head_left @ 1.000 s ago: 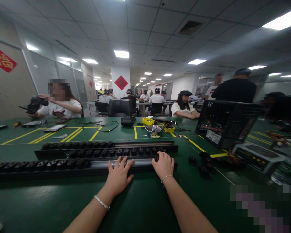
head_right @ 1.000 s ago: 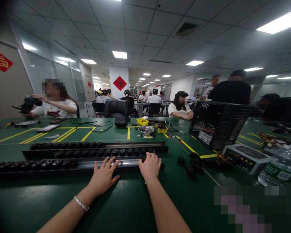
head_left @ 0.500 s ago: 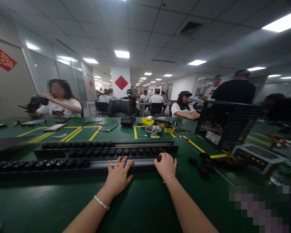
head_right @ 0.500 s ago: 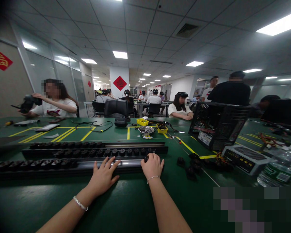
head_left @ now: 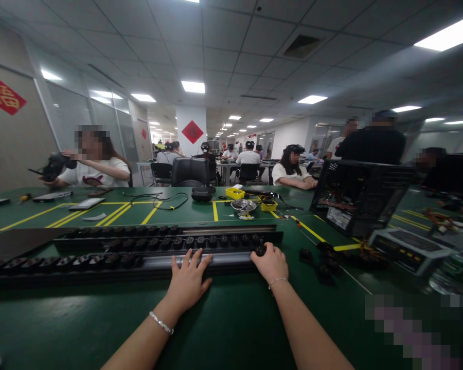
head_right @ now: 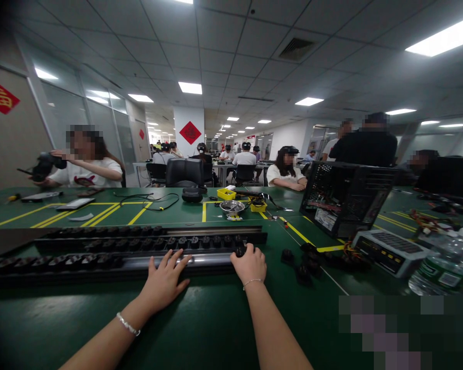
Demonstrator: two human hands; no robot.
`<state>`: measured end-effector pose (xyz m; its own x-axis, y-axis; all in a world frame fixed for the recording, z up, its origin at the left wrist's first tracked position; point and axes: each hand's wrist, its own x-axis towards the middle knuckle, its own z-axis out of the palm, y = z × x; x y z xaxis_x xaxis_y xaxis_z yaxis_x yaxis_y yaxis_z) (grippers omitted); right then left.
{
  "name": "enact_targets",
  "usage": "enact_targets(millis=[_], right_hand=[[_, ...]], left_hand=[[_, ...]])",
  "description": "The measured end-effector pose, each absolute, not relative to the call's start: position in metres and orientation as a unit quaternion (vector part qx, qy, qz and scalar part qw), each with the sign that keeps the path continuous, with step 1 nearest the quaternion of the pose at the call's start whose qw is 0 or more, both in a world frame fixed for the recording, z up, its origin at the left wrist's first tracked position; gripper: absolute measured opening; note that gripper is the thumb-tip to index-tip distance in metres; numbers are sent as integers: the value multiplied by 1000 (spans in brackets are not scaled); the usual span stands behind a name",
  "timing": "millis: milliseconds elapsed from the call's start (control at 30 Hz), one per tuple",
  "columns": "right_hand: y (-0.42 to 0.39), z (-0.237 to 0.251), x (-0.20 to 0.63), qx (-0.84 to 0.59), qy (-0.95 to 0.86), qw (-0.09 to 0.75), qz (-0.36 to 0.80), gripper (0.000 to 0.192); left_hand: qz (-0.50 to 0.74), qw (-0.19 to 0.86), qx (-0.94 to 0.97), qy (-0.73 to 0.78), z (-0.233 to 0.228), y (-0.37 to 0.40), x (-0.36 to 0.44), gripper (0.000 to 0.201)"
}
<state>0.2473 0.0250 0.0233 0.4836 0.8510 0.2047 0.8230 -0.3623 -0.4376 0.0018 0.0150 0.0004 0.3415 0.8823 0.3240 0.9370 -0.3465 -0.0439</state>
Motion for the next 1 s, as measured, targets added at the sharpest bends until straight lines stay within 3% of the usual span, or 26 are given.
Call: enact_targets(millis=[1000], right_hand=[[28,24,281,-805,-510,293,82,40]], left_hand=[[-106,99,-810,-569,6,12,4,58]])
